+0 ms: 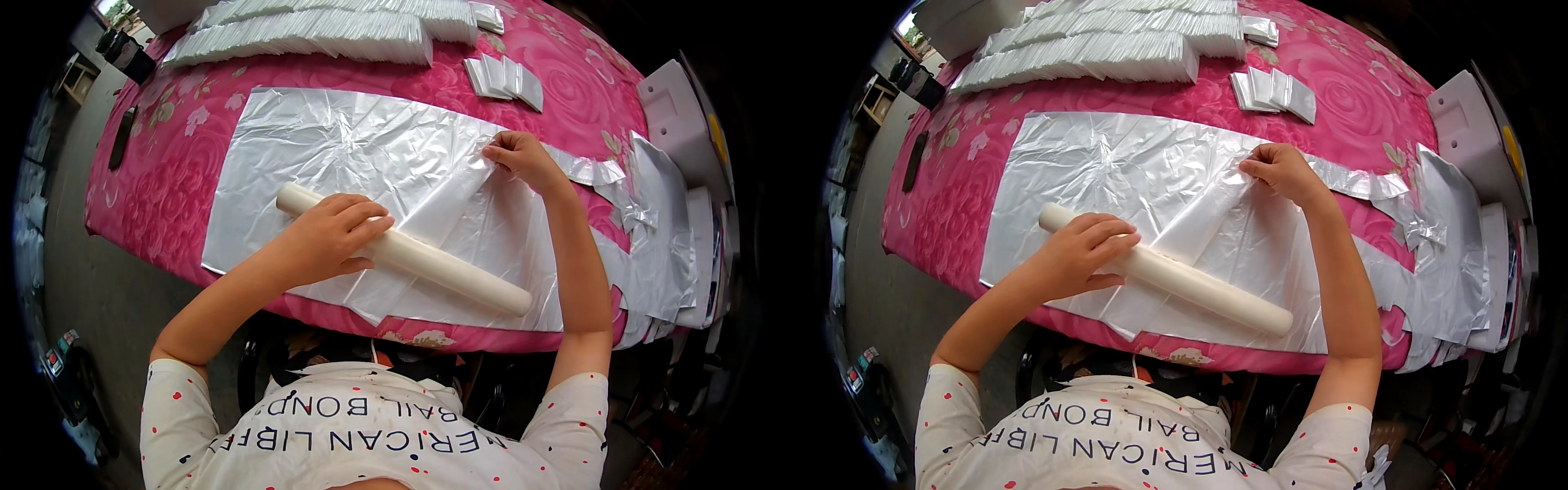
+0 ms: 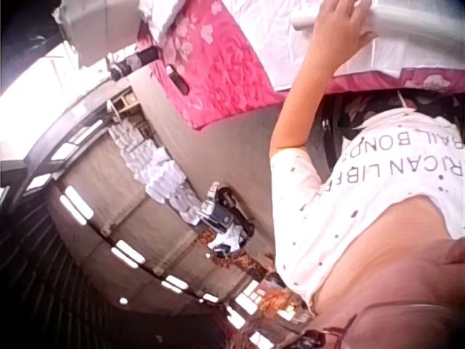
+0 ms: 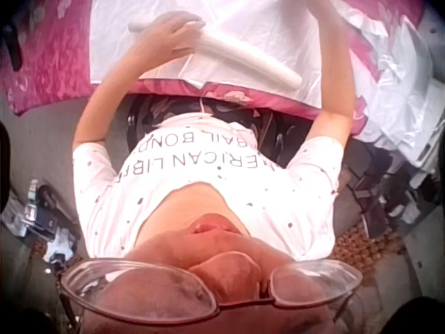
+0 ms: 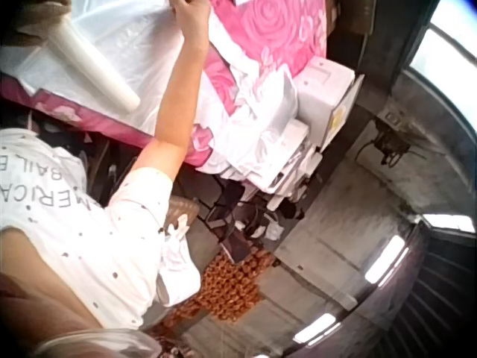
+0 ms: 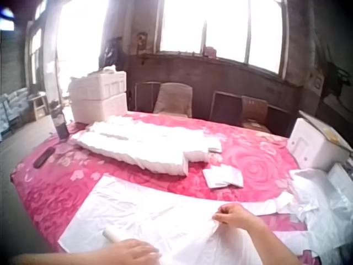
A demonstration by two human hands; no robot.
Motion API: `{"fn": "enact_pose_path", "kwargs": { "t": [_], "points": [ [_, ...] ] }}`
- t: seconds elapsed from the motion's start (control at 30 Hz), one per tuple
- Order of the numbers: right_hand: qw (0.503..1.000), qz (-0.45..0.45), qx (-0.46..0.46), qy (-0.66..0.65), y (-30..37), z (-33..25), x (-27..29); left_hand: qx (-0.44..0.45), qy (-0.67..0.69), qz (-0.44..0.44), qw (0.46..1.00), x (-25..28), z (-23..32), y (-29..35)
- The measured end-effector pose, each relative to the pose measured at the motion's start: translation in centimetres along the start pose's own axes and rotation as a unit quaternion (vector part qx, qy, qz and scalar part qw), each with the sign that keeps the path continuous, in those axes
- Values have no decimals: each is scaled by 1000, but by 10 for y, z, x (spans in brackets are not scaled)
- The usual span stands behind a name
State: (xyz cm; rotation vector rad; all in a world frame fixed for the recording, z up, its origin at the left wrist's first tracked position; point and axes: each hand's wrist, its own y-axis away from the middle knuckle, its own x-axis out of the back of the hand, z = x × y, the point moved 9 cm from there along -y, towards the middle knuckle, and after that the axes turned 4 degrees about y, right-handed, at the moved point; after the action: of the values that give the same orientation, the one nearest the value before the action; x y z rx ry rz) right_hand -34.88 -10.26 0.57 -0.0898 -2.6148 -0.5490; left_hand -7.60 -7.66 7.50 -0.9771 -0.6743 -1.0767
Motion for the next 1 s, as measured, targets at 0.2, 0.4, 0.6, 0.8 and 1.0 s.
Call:
{"fn": "enact_pose_path", "kwargs": {
  "t": [0.2, 0.4, 0.6, 0.8, 1.0],
  "points": [
    [999, -38, -27, 12, -13, 7, -2, -101, 72, -175, 977, -64, 47, 18],
    [987, 112, 20, -111, 1, -7, 21, -64, 23, -209, 976, -90, 53, 36],
    [970, 22, 194, 144, 93, -76, -73, -24, -22, -192, 981, -101, 63, 46],
    [913, 162, 200, 317, 145, -51, -105, -31, -54, -185, 981, -108, 71, 44],
    [879, 307, 111, 347, 164, 13, 4, -34, -42, -182, 982, -104, 73, 40]
  ]
}}
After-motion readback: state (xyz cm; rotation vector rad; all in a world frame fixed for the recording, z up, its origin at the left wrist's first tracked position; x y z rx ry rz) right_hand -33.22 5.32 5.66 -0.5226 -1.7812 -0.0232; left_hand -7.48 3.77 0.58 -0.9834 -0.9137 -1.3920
